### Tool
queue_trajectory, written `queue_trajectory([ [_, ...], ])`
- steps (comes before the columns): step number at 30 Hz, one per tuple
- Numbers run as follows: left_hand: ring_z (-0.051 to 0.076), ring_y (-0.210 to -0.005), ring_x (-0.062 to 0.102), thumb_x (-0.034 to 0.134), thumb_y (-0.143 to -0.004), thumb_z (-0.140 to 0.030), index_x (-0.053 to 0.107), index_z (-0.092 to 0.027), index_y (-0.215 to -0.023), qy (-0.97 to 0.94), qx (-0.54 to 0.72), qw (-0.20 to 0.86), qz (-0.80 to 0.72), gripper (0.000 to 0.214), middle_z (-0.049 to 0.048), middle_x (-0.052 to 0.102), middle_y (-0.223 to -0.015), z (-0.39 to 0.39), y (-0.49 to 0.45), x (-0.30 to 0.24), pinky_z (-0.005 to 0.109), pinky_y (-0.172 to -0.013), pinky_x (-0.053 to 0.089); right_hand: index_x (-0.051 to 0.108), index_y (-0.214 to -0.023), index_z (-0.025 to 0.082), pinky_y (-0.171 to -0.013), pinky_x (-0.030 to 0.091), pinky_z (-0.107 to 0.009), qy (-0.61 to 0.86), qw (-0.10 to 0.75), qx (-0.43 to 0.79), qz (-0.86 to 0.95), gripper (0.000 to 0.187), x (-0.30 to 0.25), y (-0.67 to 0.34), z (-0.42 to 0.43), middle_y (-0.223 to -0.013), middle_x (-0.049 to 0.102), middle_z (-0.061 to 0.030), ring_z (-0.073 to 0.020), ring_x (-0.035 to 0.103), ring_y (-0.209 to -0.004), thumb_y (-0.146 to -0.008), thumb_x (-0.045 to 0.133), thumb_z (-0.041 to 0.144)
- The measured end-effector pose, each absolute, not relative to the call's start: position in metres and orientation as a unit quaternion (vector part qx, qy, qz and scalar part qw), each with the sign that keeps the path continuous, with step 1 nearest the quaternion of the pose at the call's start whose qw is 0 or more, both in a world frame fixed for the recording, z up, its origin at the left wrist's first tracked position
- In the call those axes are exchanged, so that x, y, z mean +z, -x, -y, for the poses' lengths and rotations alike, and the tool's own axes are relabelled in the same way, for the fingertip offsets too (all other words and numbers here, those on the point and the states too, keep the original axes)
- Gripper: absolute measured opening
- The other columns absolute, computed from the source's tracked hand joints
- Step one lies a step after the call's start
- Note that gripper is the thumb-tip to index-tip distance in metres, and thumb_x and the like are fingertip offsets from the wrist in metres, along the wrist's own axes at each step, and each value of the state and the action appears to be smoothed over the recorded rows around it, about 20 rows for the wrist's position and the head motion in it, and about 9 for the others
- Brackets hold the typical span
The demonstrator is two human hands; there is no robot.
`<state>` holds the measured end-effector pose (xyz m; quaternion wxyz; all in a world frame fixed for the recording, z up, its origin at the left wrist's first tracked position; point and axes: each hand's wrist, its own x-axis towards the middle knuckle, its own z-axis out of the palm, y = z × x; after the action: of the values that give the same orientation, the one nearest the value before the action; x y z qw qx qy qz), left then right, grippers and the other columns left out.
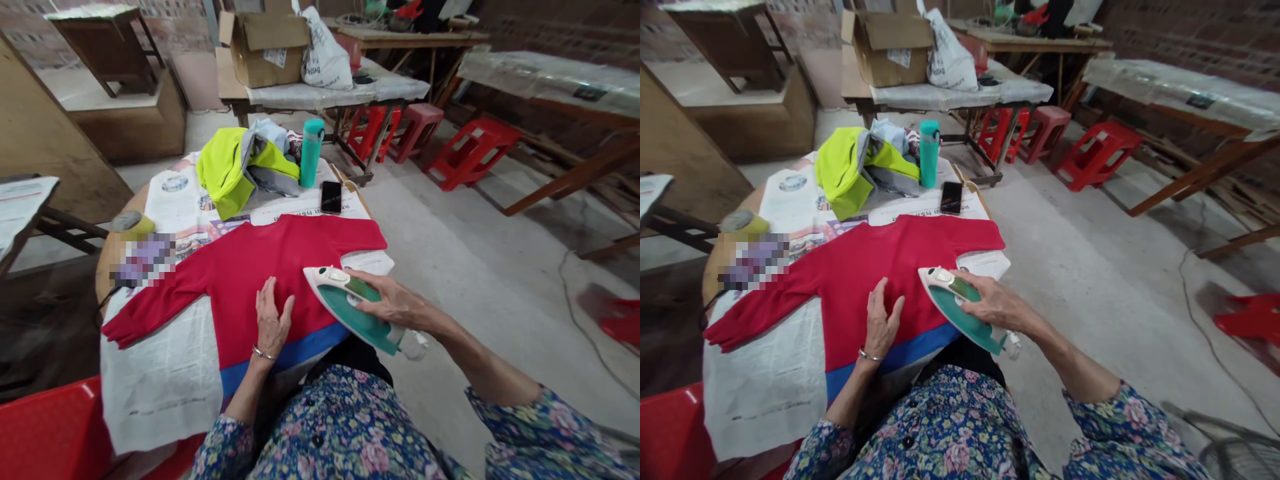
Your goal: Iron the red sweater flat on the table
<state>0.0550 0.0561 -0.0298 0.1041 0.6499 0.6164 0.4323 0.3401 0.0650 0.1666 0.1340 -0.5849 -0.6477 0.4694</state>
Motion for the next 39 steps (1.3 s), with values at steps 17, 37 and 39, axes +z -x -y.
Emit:
queue_trajectory([
  [17, 0.038, -0.119, 0.067, 0.062, -0.104, -0.031, 0.077, -0.022, -0.128, -0.607, 0.345, 0.014, -0.716, 0.030, 0.0201, 0.074, -0.136, -0.036, 0.000, -0.013, 0.055, -0.101, 0.059, 0.059, -0.171, 0.024, -0.055, 0.053, -0.027, 0.516, 0.254, 0.559, 0.598, 0.085, 0.140, -0.214, -0.115, -0.084, 0.071, 0.0032, -0.0140, 0.059, -0.054, -0.088, 0.075, 0.017],
  [37, 0.038, -0.121, 0.067, 0.067, -0.103, -0.030, 0.075, -0.021, -0.133, -0.599, 0.348, 0.030, -0.721, 0.033, 0.0205, 0.072, -0.141, -0.033, -0.014, -0.018, 0.055, -0.107, 0.059, 0.053, -0.162, 0.023, -0.062, 0.060, -0.030, 0.588, 0.357, 0.510, 0.517, 0.075, 0.126, -0.152, -0.192, -0.080, 0.061, 0.0038, -0.0188, 0.064, -0.065, -0.091, 0.079, 0.021],
  [39, 0.038, -0.121, 0.067, 0.067, -0.102, -0.029, 0.074, -0.021, -0.134, -0.596, 0.350, 0.029, -0.722, 0.033, 0.0203, 0.072, -0.141, -0.034, -0.014, -0.018, 0.055, -0.108, 0.059, 0.059, -0.158, 0.022, -0.059, 0.058, -0.028, 0.557, 0.318, 0.521, 0.563, 0.071, 0.131, -0.155, -0.193, -0.072, 0.058, 0.0061, -0.0184, 0.063, -0.061, -0.090, 0.080, 0.020],
])
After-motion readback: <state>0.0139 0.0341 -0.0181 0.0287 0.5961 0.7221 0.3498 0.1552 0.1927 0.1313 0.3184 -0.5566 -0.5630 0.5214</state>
